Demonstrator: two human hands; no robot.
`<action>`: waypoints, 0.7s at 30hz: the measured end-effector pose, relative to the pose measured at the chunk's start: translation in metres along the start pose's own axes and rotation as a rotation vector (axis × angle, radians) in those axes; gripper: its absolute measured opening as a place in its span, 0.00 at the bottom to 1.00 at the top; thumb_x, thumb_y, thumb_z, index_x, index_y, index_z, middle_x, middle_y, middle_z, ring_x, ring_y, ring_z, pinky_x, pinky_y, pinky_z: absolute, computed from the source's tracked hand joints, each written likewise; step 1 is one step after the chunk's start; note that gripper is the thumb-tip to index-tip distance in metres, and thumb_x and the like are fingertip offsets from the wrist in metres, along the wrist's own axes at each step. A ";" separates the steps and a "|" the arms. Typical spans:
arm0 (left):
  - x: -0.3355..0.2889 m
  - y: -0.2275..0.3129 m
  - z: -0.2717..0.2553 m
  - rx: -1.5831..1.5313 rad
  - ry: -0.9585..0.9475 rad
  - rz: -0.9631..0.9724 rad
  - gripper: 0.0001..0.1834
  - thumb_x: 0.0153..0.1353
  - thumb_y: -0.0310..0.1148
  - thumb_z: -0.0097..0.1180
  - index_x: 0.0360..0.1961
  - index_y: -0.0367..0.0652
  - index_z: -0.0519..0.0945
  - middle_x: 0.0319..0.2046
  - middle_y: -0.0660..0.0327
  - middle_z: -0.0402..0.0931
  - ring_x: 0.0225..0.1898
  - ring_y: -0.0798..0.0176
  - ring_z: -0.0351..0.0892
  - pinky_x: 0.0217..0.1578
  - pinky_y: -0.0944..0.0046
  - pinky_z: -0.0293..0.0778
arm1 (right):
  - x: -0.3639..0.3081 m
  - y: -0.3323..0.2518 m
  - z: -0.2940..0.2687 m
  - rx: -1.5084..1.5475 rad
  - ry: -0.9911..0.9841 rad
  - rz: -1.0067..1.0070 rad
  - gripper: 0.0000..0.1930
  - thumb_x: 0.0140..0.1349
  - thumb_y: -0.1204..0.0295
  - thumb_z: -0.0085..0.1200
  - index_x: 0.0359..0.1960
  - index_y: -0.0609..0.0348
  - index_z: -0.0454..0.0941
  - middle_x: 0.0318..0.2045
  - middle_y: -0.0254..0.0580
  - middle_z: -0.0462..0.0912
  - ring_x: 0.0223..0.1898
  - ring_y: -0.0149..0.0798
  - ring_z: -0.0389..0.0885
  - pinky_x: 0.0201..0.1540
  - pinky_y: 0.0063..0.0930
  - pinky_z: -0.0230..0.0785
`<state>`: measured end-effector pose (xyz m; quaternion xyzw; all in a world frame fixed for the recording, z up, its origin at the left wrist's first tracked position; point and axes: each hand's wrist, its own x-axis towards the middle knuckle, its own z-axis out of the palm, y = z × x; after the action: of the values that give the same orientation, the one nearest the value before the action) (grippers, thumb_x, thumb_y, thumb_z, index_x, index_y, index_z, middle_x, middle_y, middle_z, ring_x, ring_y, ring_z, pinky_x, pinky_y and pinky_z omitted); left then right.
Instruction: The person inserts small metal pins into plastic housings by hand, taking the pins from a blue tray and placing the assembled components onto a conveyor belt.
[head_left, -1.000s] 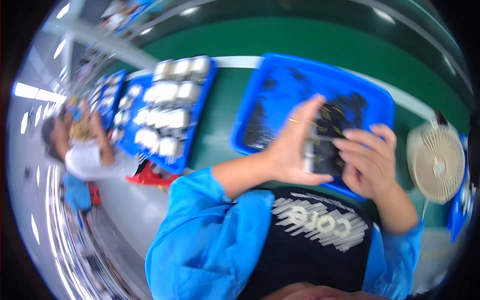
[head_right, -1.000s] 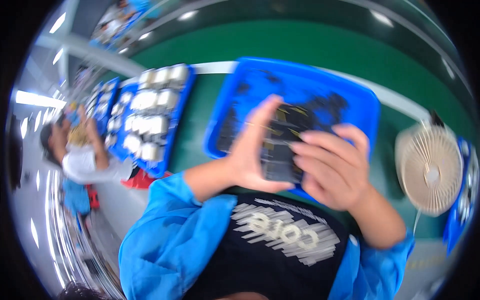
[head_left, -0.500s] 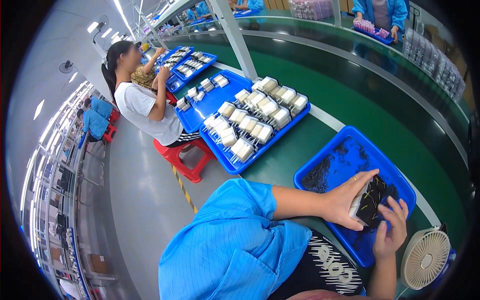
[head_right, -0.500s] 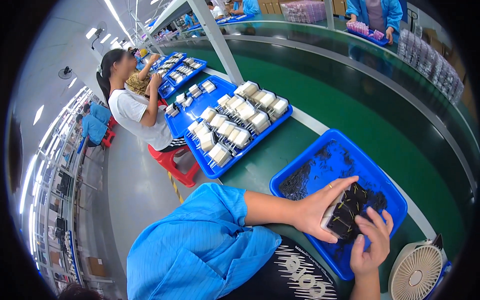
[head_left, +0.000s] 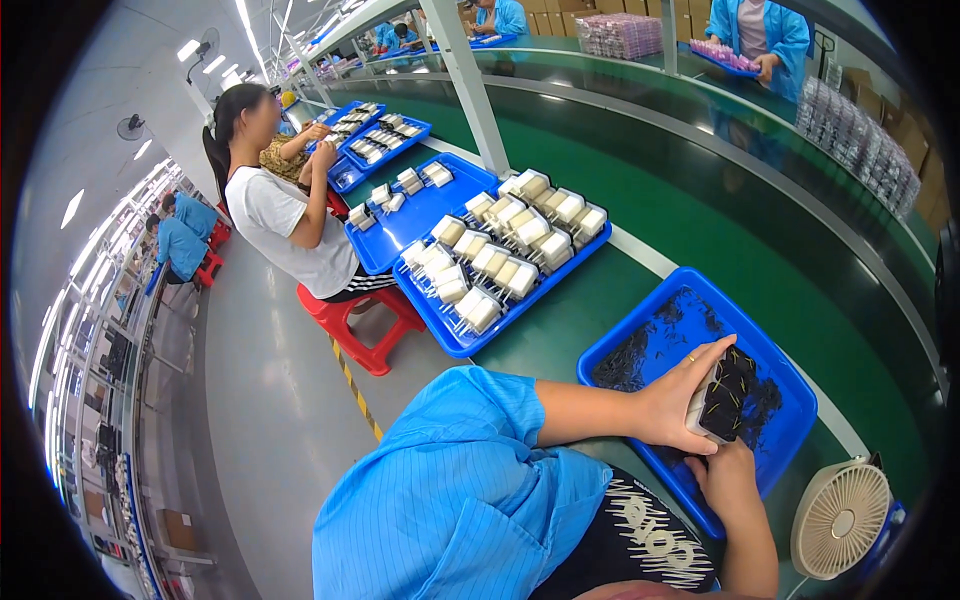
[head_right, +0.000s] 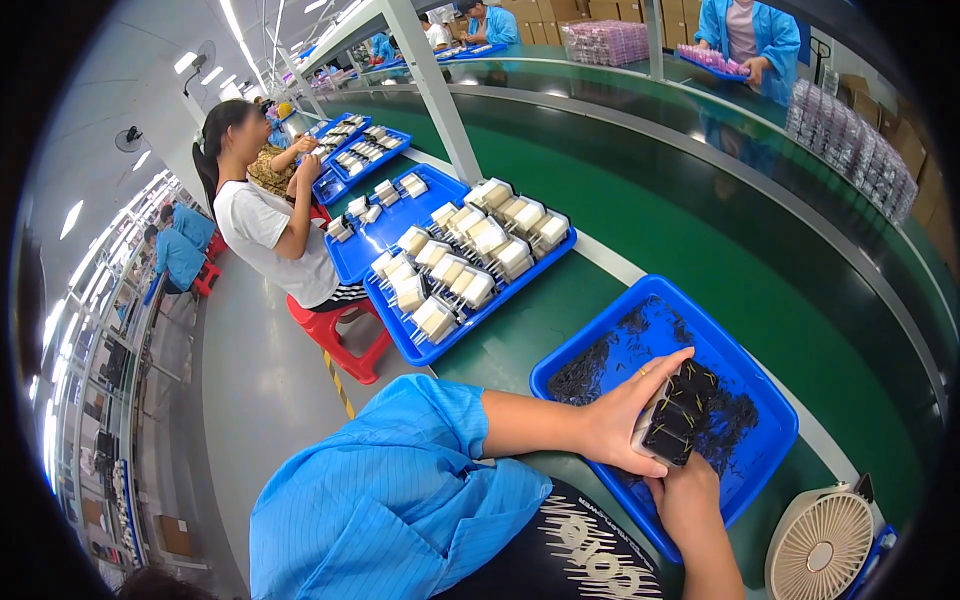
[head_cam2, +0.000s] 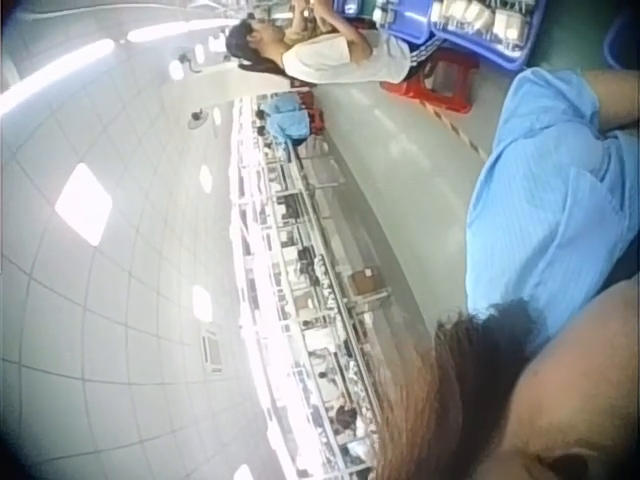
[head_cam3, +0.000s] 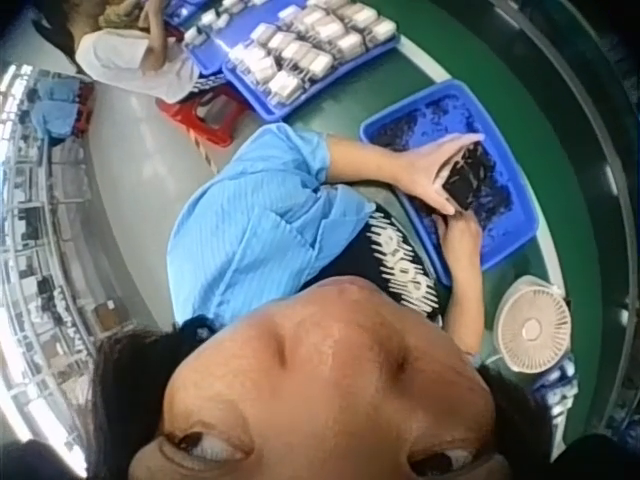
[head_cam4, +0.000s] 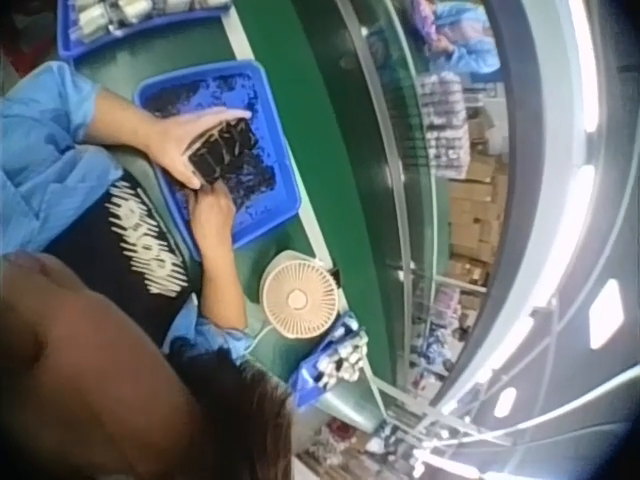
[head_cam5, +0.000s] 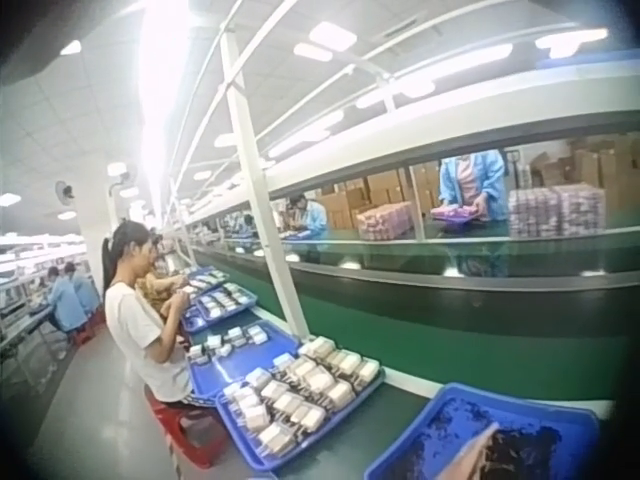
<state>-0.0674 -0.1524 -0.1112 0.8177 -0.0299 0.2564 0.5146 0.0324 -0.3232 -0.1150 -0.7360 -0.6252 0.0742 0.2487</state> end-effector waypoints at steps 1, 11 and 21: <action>0.002 -0.003 0.001 0.016 -0.008 0.040 0.68 0.32 0.43 0.72 0.69 0.37 0.39 0.60 0.40 0.53 0.62 0.40 0.55 0.64 0.52 0.52 | 0.000 0.001 -0.002 0.009 -0.001 0.025 0.11 0.42 0.74 0.64 0.31 0.60 0.82 0.29 0.54 0.79 0.32 0.56 0.79 0.36 0.45 0.72; 0.008 -0.002 -0.015 0.181 -0.065 0.168 0.68 0.31 0.44 0.76 0.67 0.30 0.44 0.60 0.41 0.56 0.62 0.40 0.56 0.62 0.49 0.54 | 0.018 0.011 -0.042 -0.038 0.345 0.121 0.04 0.49 0.77 0.59 0.28 0.61 0.80 0.24 0.44 0.79 0.27 0.47 0.79 0.30 0.36 0.71; 0.008 0.001 -0.008 0.280 -0.157 0.152 0.68 0.31 0.44 0.77 0.67 0.30 0.43 0.58 0.45 0.60 0.58 0.47 0.64 0.58 0.54 0.60 | 0.009 -0.003 -0.047 0.280 0.586 0.232 0.06 0.51 0.80 0.61 0.32 0.61 0.82 0.28 0.39 0.84 0.25 0.33 0.82 0.26 0.21 0.72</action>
<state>-0.0638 -0.1443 -0.1034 0.8943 -0.0958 0.2316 0.3707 0.0514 -0.3272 -0.0711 -0.7511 -0.4230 -0.0276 0.5061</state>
